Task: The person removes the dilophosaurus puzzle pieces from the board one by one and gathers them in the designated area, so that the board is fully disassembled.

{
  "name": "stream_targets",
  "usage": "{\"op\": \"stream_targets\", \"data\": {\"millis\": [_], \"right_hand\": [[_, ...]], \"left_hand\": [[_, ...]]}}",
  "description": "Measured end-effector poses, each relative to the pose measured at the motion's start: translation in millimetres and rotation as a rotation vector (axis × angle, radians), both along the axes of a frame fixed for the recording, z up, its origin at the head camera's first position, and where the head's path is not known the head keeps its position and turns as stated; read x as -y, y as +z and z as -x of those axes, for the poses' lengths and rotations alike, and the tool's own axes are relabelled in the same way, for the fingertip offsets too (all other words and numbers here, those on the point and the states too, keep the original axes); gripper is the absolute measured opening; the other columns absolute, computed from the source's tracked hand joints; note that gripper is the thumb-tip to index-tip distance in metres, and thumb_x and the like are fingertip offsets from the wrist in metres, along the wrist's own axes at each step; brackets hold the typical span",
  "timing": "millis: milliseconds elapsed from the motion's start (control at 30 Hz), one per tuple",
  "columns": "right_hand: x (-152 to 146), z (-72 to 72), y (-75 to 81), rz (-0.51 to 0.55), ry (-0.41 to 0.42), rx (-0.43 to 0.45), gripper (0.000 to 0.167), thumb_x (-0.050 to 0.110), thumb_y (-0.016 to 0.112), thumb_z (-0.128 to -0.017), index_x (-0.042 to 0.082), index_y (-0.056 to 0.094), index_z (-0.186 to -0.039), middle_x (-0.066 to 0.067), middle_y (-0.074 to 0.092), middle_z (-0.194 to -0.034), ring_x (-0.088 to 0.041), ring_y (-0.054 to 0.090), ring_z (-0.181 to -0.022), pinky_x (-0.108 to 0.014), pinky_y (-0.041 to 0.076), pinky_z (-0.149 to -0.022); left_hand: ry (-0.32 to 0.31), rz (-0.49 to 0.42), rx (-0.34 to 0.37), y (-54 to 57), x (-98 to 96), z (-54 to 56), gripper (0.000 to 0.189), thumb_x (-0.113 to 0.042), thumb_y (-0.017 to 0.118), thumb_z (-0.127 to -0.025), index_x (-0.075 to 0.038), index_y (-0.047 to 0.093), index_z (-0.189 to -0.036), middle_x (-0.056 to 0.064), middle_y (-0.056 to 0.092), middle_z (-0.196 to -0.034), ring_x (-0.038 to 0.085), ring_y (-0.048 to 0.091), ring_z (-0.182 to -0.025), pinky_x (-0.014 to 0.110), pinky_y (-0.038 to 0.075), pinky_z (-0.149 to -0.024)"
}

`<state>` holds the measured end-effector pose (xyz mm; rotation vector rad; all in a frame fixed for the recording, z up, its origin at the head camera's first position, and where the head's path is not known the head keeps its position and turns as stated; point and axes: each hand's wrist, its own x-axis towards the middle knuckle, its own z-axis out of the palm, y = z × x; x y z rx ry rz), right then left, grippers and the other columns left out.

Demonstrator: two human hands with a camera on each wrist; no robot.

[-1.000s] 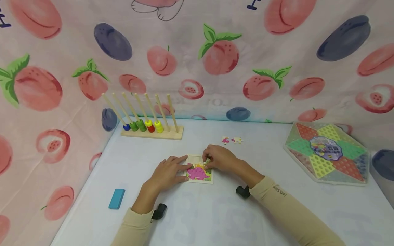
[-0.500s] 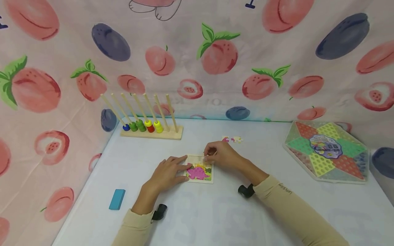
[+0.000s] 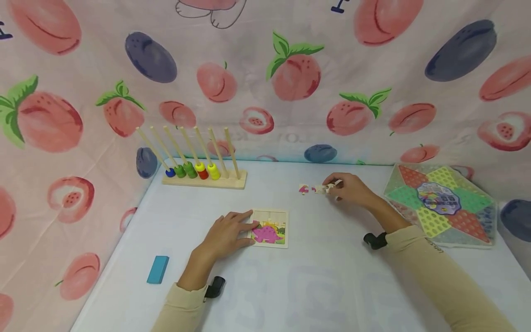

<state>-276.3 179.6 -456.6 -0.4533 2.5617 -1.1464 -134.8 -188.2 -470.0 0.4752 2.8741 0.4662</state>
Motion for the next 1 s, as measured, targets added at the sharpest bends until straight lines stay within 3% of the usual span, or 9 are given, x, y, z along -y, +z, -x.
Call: {"op": "stream_targets", "data": {"millis": [267,433,633,800,1000], "right_hand": [[-33,9.7,-13.4,-0.064,-0.087,-0.044,0.022,0.016,0.072,-0.094,0.002,0.075,-0.111,-0.022,0.071,-0.116,-0.012,0.072,-0.078,-0.023,0.059,-0.066],[-37,9.5,-21.1,-0.11,-0.117,-0.09,0.02,0.018,0.072,-0.095,0.005,0.076,-0.11,-0.02,0.074,-0.113,-0.012,0.071,-0.084,-0.021,0.055,-0.068],[-35,7.8,-21.2,-0.031,-0.158,-0.022,0.024,0.017,0.072,-0.095,0.0,0.074,-0.112,-0.023,0.073,-0.114,-0.008,0.073,-0.081,-0.019,0.059,-0.068],[-31,9.9,-20.9,-0.043,-0.19,0.004,0.025,0.018,0.075,-0.093,-0.001,0.074,-0.11,-0.021,0.075,-0.107,-0.002,0.07,-0.072,-0.019,0.058,-0.065],[-27,13.3,-21.4,-0.169,-0.18,-0.126,0.02,0.018,0.077,-0.09,0.003,0.079,-0.103,-0.018,0.078,-0.099,-0.015,0.068,-0.077,-0.023,0.051,-0.066]], "left_hand": [[0.006,0.01,-0.002,-0.8,1.1,-1.6,0.055,-0.04,0.079,-0.087,-0.032,0.063,-0.139,-0.001,0.047,-0.161,0.03,0.048,-0.143,0.066,0.036,-0.118],[-0.001,0.001,-0.011,0.0,0.8,0.0,0.054,-0.041,0.079,-0.087,-0.032,0.064,-0.138,-0.001,0.048,-0.16,0.03,0.049,-0.142,0.065,0.037,-0.117],[-0.003,-0.006,-0.009,0.5,-0.3,-0.3,0.054,-0.041,0.079,-0.087,-0.031,0.064,-0.138,-0.001,0.048,-0.16,0.03,0.049,-0.142,0.065,0.037,-0.117],[-0.001,-0.008,-0.012,0.0,0.3,-1.5,0.054,-0.041,0.079,-0.087,-0.031,0.064,-0.138,-0.001,0.048,-0.16,0.03,0.049,-0.142,0.064,0.039,-0.116],[-0.016,-0.021,-0.042,2.3,0.5,1.4,0.053,-0.038,0.082,-0.085,-0.028,0.068,-0.135,0.003,0.053,-0.156,0.031,0.052,-0.138,0.06,0.044,-0.113]]}}
